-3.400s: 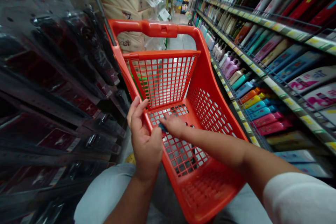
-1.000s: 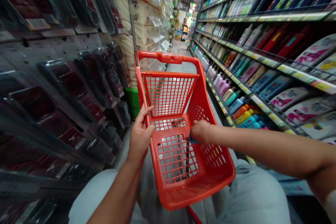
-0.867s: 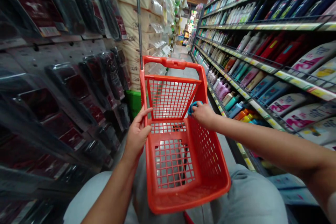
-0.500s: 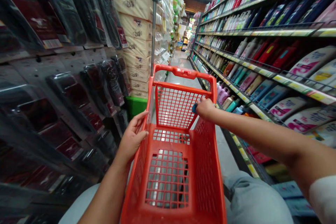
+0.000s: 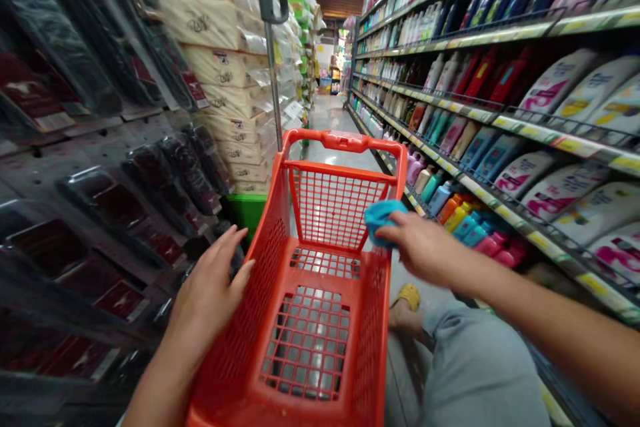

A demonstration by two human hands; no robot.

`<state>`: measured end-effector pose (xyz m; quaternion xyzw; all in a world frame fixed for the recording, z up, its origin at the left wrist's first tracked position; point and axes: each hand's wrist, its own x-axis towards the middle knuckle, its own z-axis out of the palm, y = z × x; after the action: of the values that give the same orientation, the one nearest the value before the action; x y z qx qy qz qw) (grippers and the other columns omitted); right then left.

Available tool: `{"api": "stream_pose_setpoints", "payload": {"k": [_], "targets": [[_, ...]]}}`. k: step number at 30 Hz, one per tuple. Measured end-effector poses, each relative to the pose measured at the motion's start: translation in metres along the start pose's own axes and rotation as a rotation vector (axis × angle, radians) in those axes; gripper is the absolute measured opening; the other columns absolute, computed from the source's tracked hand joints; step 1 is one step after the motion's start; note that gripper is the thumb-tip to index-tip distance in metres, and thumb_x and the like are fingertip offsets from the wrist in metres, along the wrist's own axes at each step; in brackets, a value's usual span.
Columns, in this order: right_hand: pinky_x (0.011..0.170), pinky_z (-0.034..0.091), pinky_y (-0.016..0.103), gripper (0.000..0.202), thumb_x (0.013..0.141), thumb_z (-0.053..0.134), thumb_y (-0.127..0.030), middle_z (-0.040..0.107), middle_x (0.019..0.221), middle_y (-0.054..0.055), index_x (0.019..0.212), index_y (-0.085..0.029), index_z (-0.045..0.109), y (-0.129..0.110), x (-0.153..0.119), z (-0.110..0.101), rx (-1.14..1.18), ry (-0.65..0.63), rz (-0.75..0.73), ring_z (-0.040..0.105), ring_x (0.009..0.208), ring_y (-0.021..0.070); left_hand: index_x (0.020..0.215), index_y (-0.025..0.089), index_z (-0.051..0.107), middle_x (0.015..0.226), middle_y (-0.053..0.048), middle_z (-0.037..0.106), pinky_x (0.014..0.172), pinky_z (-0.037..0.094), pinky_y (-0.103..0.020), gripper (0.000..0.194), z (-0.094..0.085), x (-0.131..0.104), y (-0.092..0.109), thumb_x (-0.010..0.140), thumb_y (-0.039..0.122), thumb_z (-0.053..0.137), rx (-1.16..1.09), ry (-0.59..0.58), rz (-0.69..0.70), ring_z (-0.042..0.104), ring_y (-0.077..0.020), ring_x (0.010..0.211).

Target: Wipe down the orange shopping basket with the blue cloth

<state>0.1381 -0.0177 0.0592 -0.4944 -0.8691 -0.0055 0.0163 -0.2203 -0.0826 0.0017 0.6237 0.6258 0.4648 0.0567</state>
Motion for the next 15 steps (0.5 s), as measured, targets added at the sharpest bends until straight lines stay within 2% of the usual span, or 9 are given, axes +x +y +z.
{"api": "stream_pose_setpoints", "payload": {"k": [2, 4, 6, 8, 10, 13, 15], "targets": [[0.093, 0.053, 0.042, 0.044, 0.087, 0.050, -0.014, 0.059, 0.129, 0.005, 0.121, -0.038, 0.065, -0.027, -0.055, 0.043, 0.275, 0.141, -0.167, 0.058, 0.112, 0.0252, 0.131, 0.032, 0.066, 0.145, -0.003, 0.061, 0.120, 0.037, -0.050, 0.049, -0.003, -0.019, 0.028, 0.082, 0.042, 0.070, 0.028, -0.074, 0.125, 0.058, -0.0306, 0.133], [0.098, 0.052, 0.043, 0.046, 0.088, 0.048, -0.016, 0.056, 0.134, 0.004, 0.125, -0.041, 0.058, -0.053, -0.095, 0.085, 0.458, 0.406, -0.256, 0.058, 0.116, 0.0243, 0.140, 0.036, 0.059, 0.145, -0.001, 0.061, 0.117, 0.044, -0.043, 0.052, 0.004, -0.043, 0.060, 0.088, 0.038, 0.064, 0.003, -0.255, 0.180, 0.059, -0.0260, 0.132], [0.100, 0.050, 0.043, 0.047, 0.087, 0.046, -0.013, 0.055, 0.131, 0.005, 0.125, -0.039, 0.054, -0.067, -0.107, 0.116, 0.588, 0.612, -0.155, 0.058, 0.118, 0.0236, 0.146, 0.037, 0.051, 0.146, -0.001, 0.060, 0.111, 0.050, -0.038, 0.056, 0.021, -0.068, 0.088, 0.091, 0.036, 0.061, -0.041, -0.422, 0.191, 0.060, -0.0238, 0.131], [0.103, 0.049, 0.043, 0.042, 0.084, 0.045, -0.011, 0.054, 0.129, 0.008, 0.119, -0.033, 0.052, -0.065, -0.089, 0.133, 0.691, 0.735, 0.090, 0.057, 0.121, 0.0234, 0.151, 0.038, 0.043, 0.147, -0.003, 0.058, 0.107, 0.053, -0.038, 0.060, 0.043, -0.093, 0.108, 0.093, 0.038, 0.059, -0.030, -0.556, 0.182, 0.060, -0.0243, 0.131], [0.108, 0.046, 0.041, 0.038, 0.080, 0.044, -0.010, 0.054, 0.127, 0.012, 0.114, -0.026, 0.050, -0.052, -0.054, 0.145, 0.792, 0.778, 0.386, 0.056, 0.124, 0.0229, 0.156, 0.036, 0.033, 0.151, -0.006, 0.053, 0.105, 0.054, -0.039, 0.066, 0.062, -0.113, 0.117, 0.095, 0.038, 0.056, 0.018, -0.698, 0.189, 0.057, -0.0257, 0.133], [0.111, 0.044, 0.035, 0.038, 0.080, 0.043, -0.009, 0.056, 0.126, 0.015, 0.117, -0.020, 0.048, -0.032, -0.008, 0.172, 0.915, 0.745, 0.671, 0.052, 0.128, 0.0211, 0.161, 0.030, 0.014, 0.154, -0.010, 0.048, 0.107, 0.053, -0.042, 0.072, 0.077, -0.129, 0.116, 0.098, 0.034, 0.048, 0.116, -0.780, 0.187, 0.053, -0.0269, 0.137], [0.107, 0.047, 0.036, 0.043, 0.081, 0.041, -0.006, 0.057, 0.128, 0.017, 0.122, -0.016, 0.047, -0.027, 0.008, 0.196, 1.004, 0.626, 0.849, 0.055, 0.126, 0.0218, 0.162, 0.029, 0.004, 0.156, -0.011, 0.045, 0.106, 0.054, -0.042, 0.074, 0.080, -0.130, 0.108, 0.100, 0.031, 0.045, 0.174, -0.783, 0.177, 0.053, -0.0265, 0.137]]}}
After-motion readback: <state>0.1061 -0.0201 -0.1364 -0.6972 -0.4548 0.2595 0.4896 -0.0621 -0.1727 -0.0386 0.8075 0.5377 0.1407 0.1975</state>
